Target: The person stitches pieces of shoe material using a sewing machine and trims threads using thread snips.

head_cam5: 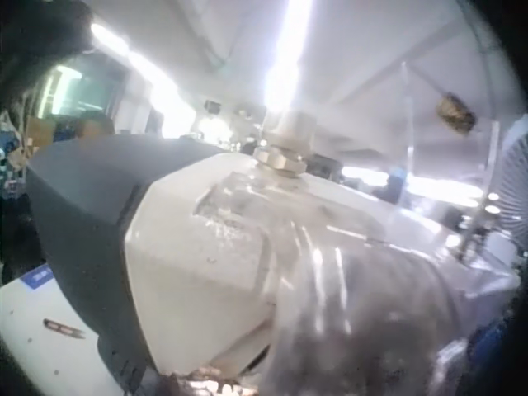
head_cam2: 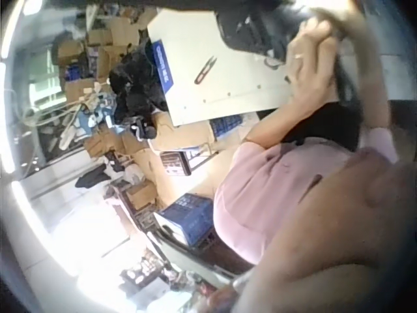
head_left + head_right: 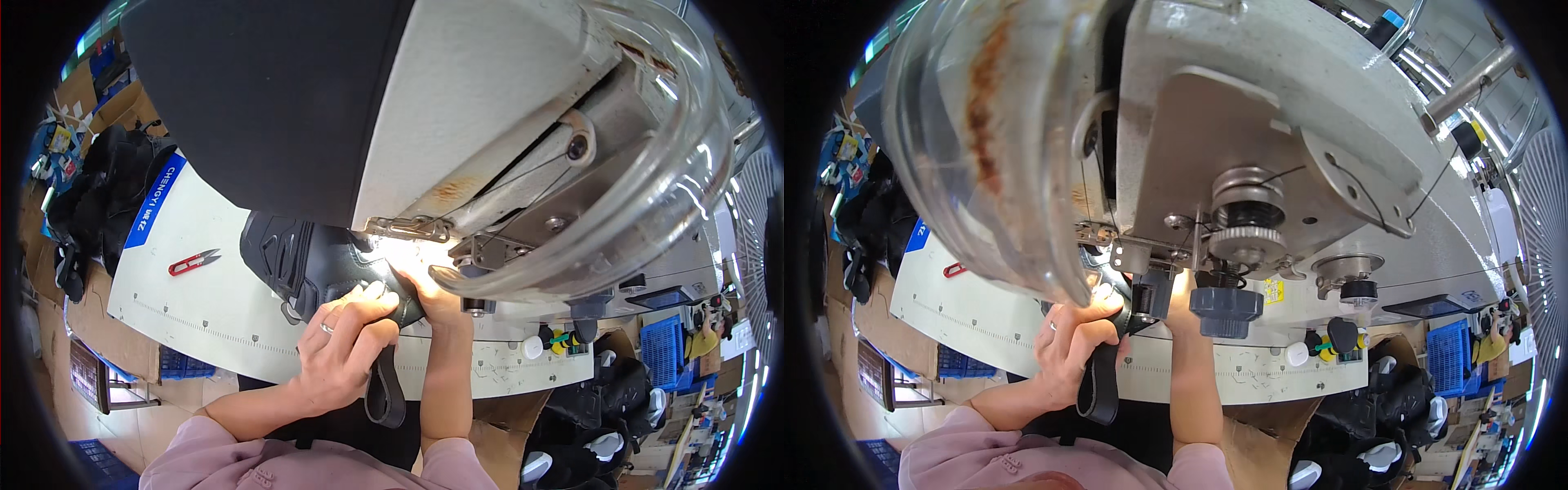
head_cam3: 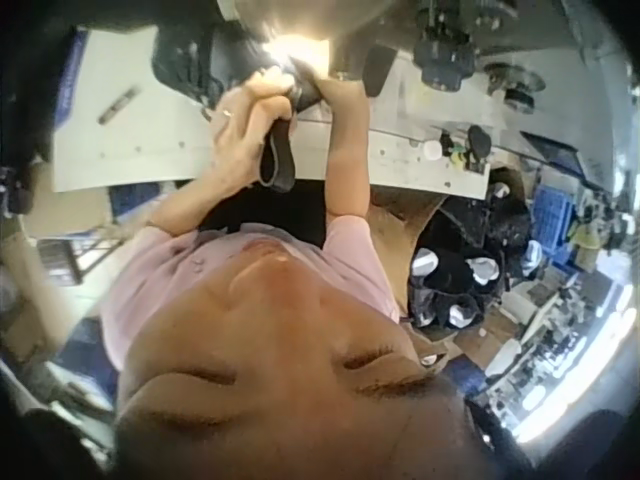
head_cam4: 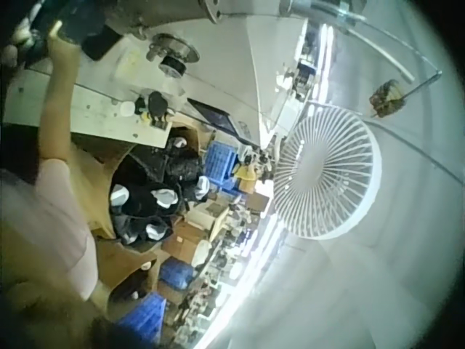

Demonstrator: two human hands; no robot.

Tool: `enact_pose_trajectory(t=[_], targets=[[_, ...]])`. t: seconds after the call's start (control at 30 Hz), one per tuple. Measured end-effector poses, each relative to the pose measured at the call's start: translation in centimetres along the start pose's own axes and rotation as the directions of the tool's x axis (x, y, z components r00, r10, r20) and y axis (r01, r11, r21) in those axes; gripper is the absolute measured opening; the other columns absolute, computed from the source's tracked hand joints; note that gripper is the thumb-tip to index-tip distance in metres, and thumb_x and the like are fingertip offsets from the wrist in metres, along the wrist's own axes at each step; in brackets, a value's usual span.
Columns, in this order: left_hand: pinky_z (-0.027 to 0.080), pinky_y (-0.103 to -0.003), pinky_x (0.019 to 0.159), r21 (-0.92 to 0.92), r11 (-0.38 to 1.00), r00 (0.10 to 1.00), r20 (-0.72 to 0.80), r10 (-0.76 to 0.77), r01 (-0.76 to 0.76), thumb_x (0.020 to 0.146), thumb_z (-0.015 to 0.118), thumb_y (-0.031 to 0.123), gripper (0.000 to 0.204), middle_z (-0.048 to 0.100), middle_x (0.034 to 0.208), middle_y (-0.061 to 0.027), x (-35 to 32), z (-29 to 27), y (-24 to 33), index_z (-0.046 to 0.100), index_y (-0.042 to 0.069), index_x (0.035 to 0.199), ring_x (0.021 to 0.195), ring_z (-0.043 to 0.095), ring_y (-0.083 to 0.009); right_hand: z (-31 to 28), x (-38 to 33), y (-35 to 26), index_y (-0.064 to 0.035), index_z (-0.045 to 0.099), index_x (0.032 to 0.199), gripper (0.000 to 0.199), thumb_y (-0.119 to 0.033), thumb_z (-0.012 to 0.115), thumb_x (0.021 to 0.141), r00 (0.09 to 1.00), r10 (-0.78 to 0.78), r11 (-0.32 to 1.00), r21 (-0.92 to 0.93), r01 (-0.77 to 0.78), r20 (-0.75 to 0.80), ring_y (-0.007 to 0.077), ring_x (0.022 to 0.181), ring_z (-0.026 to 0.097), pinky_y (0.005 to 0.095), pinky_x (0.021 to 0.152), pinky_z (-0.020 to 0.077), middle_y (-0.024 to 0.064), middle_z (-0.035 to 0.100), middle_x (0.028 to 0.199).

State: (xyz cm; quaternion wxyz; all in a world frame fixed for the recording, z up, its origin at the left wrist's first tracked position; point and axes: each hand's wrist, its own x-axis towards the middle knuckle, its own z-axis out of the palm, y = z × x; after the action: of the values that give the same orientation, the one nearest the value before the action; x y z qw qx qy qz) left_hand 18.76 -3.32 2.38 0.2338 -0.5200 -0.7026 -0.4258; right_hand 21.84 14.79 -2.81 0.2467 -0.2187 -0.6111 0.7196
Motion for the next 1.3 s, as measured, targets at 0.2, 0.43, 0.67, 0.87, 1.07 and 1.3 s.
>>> enact_pose_trajectory(t=[0.2,0.43,0.67,0.87,1.07,1.3], targets=[[0.049,-0.035,0.077,-0.064,0.998,1.000,0.021,-0.005,0.007,0.063,0.065,0.009,0.024,0.062,0.101,-0.0080,0.6,-1.0,-0.7,0.059,0.007,0.087,0.085,0.062,-0.0249,1.1,-0.8,-0.9,0.0012,0.063,0.105,0.024,-0.006,0.066,0.083,0.998,0.056,0.985,0.164,-0.059,0.020,0.0151,0.088,0.060,0.0282,0.077,0.0505,0.0069,0.064,0.100],[0.050,-0.037,0.079,-0.166,0.983,0.991,0.095,0.091,-0.074,0.061,0.068,0.007,0.030,0.062,0.100,-0.0086,1.1,-2.4,-3.0,0.057,0.005,0.089,0.087,0.062,-0.0269,2.8,-1.2,-0.7,0.0005,0.062,0.103,0.019,-0.007,0.064,0.085,0.987,-0.152,0.986,0.057,0.155,-0.053,0.0146,0.086,0.060,0.0272,0.074,0.0504,0.0073,0.063,0.098],[0.051,-0.040,0.088,-0.302,0.953,0.985,0.150,0.083,-0.034,0.063,0.070,-0.002,0.030,0.063,0.099,-0.0098,1.8,-3.6,-5.2,0.053,0.006,0.087,0.088,0.063,-0.0277,1.6,-0.3,-0.1,-0.0009,0.063,0.103,0.020,-0.009,0.065,0.085,0.998,-0.057,0.910,0.411,0.052,-0.001,0.0131,0.088,0.060,0.0291,0.082,0.0472,0.0051,0.064,0.100],[0.044,-0.044,0.102,-0.384,0.922,0.938,0.334,0.095,0.044,0.062,0.071,-0.006,0.032,0.064,0.099,-0.0100,2.8,-4.3,-7.9,0.050,0.009,0.081,0.095,0.063,-0.0294,0.8,-0.1,1.0,-0.0013,0.064,0.104,0.021,-0.008,0.068,0.084,0.999,0.004,0.864,0.502,-0.029,0.051,0.0131,0.090,0.059,0.0292,0.085,0.0460,0.0046,0.064,0.100],[0.040,-0.044,0.107,-0.551,0.817,0.923,0.380,0.062,0.172,0.057,0.071,-0.007,0.034,0.065,0.094,-0.0059,4.6,-4.8,-10.2,0.048,0.012,0.074,0.100,0.062,-0.0243,1.1,-0.1,1.5,-0.0066,0.045,0.132,0.051,-0.045,0.041,0.099,0.989,-0.100,0.881,0.471,0.036,0.111,0.0261,0.103,0.061,0.0430,0.088,0.0514,0.0111,0.056,0.123],[0.049,-0.040,0.098,-0.657,0.585,0.785,0.617,0.054,0.476,0.056,0.070,-0.010,0.036,0.068,0.097,-0.0072,7.3,-5.1,-12.2,0.046,0.011,0.072,0.113,0.060,-0.0304,2.2,-0.8,0.8,-0.0084,0.054,0.109,0.035,-0.041,0.047,0.098,0.954,-0.296,0.953,0.058,0.298,-0.044,0.0171,0.081,0.058,0.0288,0.072,0.0492,0.0032,0.057,0.094]])
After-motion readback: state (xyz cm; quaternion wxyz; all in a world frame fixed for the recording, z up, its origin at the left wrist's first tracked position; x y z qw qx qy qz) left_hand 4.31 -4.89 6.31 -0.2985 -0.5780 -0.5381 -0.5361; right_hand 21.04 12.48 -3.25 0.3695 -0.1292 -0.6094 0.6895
